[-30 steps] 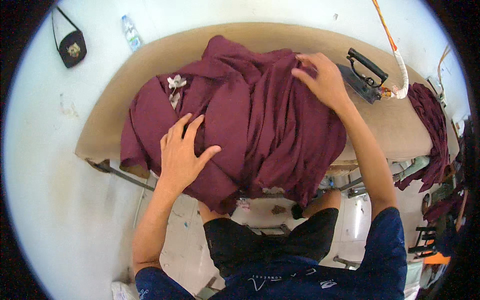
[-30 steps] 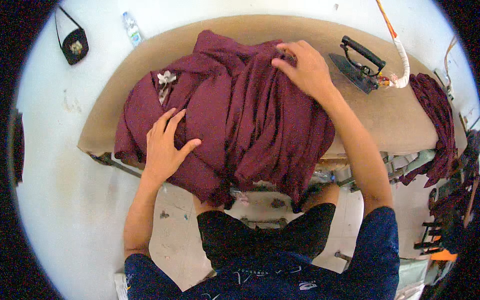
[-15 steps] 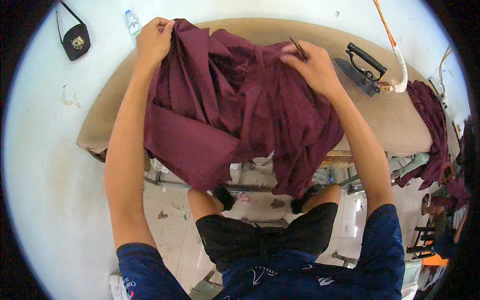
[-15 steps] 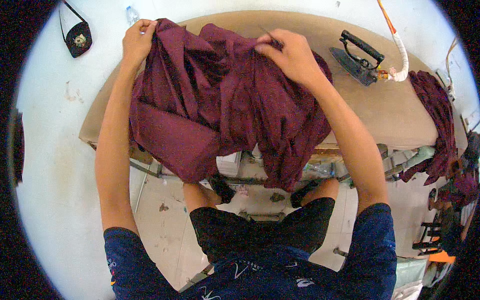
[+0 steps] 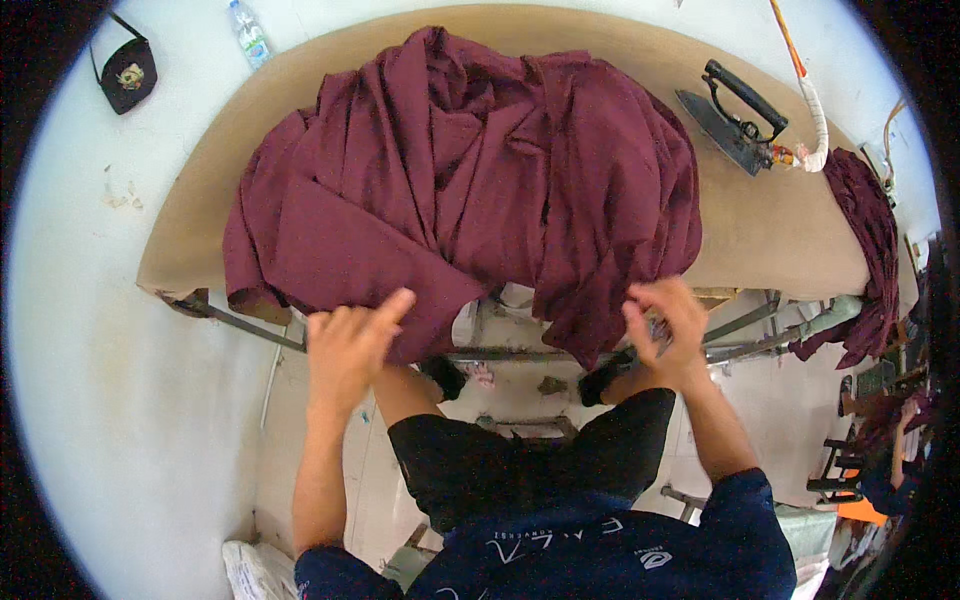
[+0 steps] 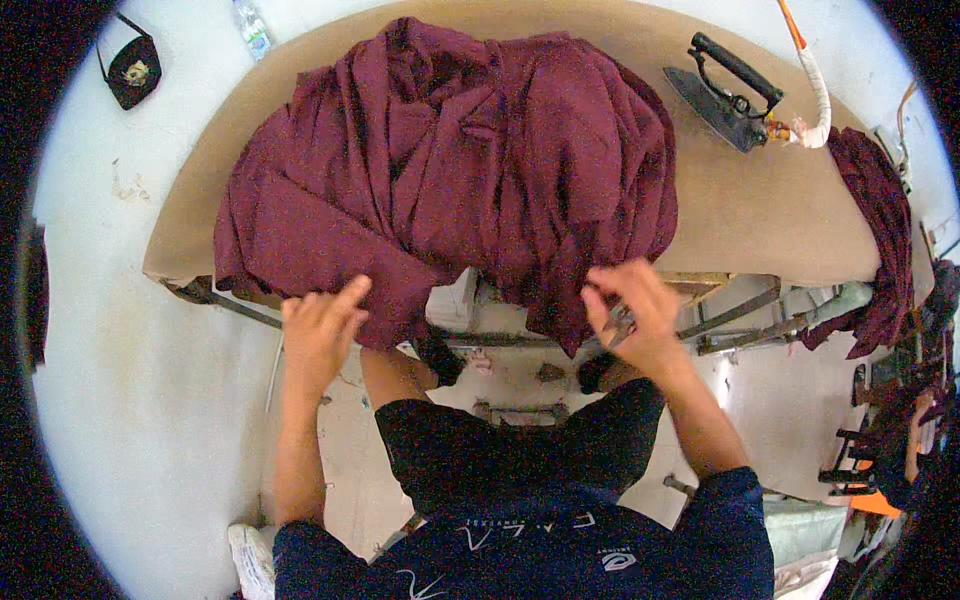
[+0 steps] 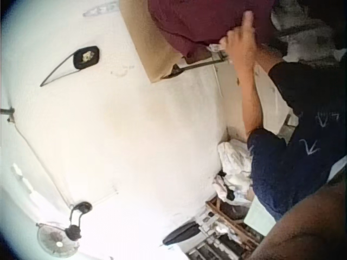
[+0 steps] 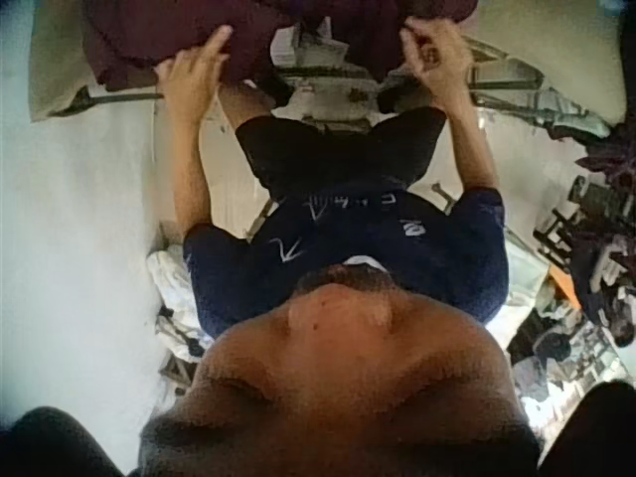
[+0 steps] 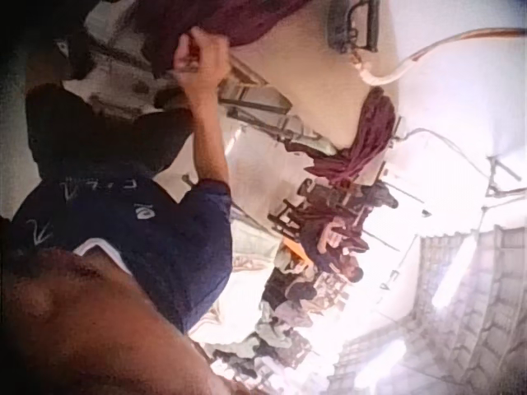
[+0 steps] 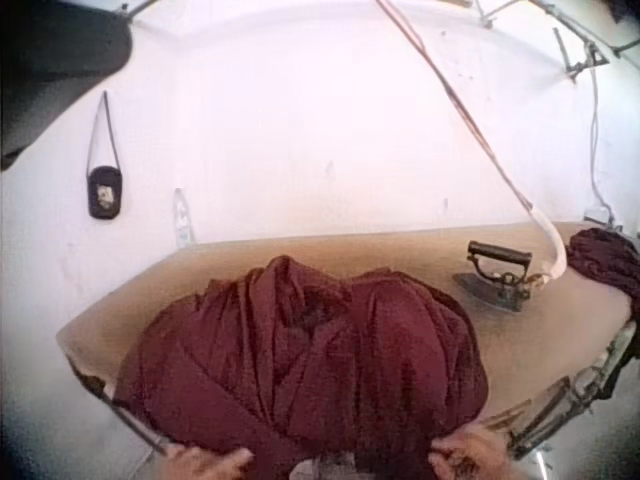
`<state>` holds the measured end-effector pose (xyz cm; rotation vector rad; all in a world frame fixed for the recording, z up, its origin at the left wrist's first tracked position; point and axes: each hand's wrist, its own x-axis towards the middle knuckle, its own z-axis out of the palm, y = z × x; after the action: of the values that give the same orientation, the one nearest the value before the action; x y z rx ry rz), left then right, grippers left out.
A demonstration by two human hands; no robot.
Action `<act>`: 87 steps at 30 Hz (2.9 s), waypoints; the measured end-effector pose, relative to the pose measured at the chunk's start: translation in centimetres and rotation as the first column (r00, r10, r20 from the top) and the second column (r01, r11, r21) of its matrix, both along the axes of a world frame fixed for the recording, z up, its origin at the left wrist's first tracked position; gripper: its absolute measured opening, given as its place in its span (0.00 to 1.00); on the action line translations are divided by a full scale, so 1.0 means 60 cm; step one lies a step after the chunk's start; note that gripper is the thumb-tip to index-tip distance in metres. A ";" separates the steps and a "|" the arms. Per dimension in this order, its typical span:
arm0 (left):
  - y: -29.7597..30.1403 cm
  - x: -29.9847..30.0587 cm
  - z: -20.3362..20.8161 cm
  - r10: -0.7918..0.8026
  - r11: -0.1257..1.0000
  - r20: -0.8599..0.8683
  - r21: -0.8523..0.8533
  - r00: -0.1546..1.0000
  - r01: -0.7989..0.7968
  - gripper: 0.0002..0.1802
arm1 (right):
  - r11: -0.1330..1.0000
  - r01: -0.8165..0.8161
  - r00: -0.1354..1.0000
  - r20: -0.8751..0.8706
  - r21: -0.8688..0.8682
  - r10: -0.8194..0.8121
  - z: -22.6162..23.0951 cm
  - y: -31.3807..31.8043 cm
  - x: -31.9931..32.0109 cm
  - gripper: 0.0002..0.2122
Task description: The person uses small scissors to trim loose threads and edges from a maroon garment on an ironing board. The garment is repeatedly repositioned and inspected while the person snips small sections along seams and hems.
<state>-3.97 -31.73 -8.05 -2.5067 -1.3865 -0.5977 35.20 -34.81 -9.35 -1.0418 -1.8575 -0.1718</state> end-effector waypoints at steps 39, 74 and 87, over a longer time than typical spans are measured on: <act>-0.129 0.168 -0.123 0.735 0.455 0.643 -0.232 -0.215 0.860 0.22 | 0.918 -0.254 0.904 -0.412 -0.304 0.114 -0.002 -0.123 -0.136 0.11; -0.096 0.147 -0.017 0.146 0.920 0.911 -0.268 0.386 0.284 0.05 | 0.728 -0.381 0.894 -0.427 -0.569 0.134 0.000 -0.045 -0.178 0.09; -0.082 0.170 -0.020 0.164 0.919 0.894 -0.292 0.418 0.263 0.10 | 0.699 -0.378 0.895 -0.432 -0.607 0.109 0.021 -0.051 -0.158 0.12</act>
<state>6.25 -36.67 -9.27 -2.5436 -1.8686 -2.1827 25.72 -37.86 -8.07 -1.1762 -1.7023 0.8927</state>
